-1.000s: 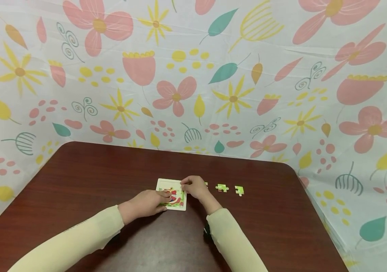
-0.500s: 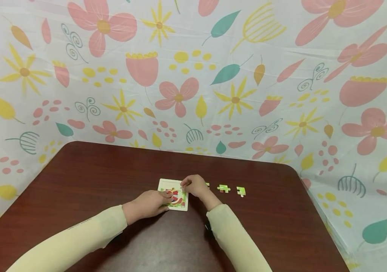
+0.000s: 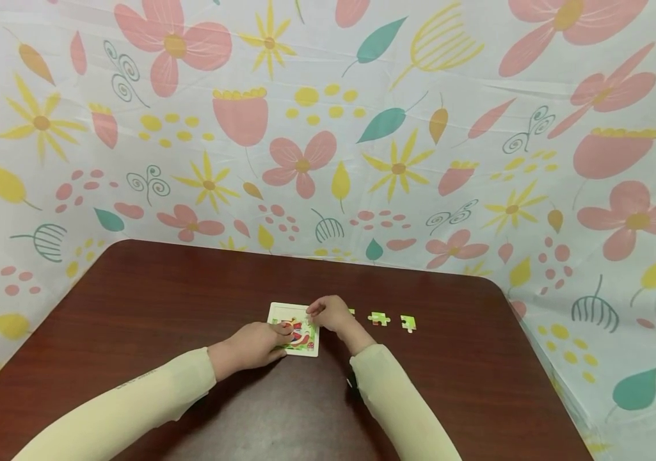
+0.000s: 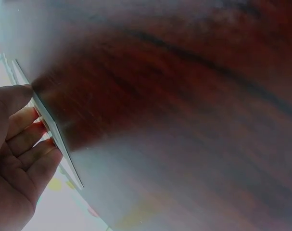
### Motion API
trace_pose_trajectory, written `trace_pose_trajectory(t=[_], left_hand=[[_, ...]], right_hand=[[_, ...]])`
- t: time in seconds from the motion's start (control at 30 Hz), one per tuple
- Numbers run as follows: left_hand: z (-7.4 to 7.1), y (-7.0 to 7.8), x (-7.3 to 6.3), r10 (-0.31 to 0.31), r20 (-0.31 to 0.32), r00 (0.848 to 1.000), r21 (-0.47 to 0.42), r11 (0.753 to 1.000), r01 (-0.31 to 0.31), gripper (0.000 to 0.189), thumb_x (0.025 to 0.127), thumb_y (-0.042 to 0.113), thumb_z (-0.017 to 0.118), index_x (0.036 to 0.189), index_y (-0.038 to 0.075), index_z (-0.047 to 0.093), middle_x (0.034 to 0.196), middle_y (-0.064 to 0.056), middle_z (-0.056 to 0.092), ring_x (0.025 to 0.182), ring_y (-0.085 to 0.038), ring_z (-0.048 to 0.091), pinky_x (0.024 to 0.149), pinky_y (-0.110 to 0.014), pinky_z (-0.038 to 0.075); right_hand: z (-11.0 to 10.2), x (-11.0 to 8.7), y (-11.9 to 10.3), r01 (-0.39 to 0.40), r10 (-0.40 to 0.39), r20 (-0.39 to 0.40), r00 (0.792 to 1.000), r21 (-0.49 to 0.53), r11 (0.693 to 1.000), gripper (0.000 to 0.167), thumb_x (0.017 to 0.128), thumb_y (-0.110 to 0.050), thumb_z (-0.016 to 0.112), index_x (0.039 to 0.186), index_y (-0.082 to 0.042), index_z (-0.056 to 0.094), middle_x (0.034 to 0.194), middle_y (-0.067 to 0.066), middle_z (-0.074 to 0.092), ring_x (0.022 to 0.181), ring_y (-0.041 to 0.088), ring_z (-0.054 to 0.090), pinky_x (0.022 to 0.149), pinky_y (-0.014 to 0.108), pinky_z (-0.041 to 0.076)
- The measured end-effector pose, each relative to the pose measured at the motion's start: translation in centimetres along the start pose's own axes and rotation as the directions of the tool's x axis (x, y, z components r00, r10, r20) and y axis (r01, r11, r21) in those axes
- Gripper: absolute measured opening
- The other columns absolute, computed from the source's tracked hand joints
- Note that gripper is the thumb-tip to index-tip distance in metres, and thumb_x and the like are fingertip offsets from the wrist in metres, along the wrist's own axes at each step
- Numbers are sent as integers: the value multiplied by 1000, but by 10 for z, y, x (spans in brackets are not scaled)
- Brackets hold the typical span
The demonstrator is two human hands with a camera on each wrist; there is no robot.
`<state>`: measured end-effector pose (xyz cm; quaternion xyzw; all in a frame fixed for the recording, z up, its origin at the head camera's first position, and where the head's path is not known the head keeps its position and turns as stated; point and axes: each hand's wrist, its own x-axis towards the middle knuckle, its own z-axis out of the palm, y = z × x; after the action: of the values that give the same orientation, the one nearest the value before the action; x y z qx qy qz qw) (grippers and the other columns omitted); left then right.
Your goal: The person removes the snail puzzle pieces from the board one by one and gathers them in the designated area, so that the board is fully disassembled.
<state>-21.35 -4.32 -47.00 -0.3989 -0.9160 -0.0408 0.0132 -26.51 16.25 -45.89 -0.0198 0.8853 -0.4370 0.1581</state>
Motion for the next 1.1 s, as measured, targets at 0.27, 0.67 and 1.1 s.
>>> trace_pose_trajectory(t=[0.27, 0.67, 1.1], left_hand=[[3, -2, 1, -5, 0, 1000, -25, 1000, 5, 33, 97, 23, 71, 127, 11, 74, 134, -6, 71, 119, -20, 71, 93, -35, 60], [2, 0, -2, -1, -15, 1000, -64, 998, 0, 36, 97, 22, 71, 132, 16, 70, 132, -9, 72, 122, -22, 70, 92, -37, 61], [0, 10, 1, -38, 27, 999, 52, 998, 37, 34, 99, 24, 67, 133, 23, 70, 137, -3, 70, 129, -19, 66, 88, -34, 62]], right_hand=[[-1, -7, 2, -52, 53, -6, 999, 80, 995, 15, 93, -3, 71, 105, 7, 76, 111, 22, 72, 83, 17, 74, 82, 36, 64], [3, -5, 6, -29, 30, -61, 998, 7, 1000, 9, 92, 1, 72, 94, 5, 79, 107, 21, 75, 75, 15, 74, 73, 32, 64], [2, -6, 0, -49, 49, -38, 998, -5, 999, 11, 94, 3, 68, 95, 6, 78, 107, 21, 74, 79, 19, 75, 76, 35, 64]])
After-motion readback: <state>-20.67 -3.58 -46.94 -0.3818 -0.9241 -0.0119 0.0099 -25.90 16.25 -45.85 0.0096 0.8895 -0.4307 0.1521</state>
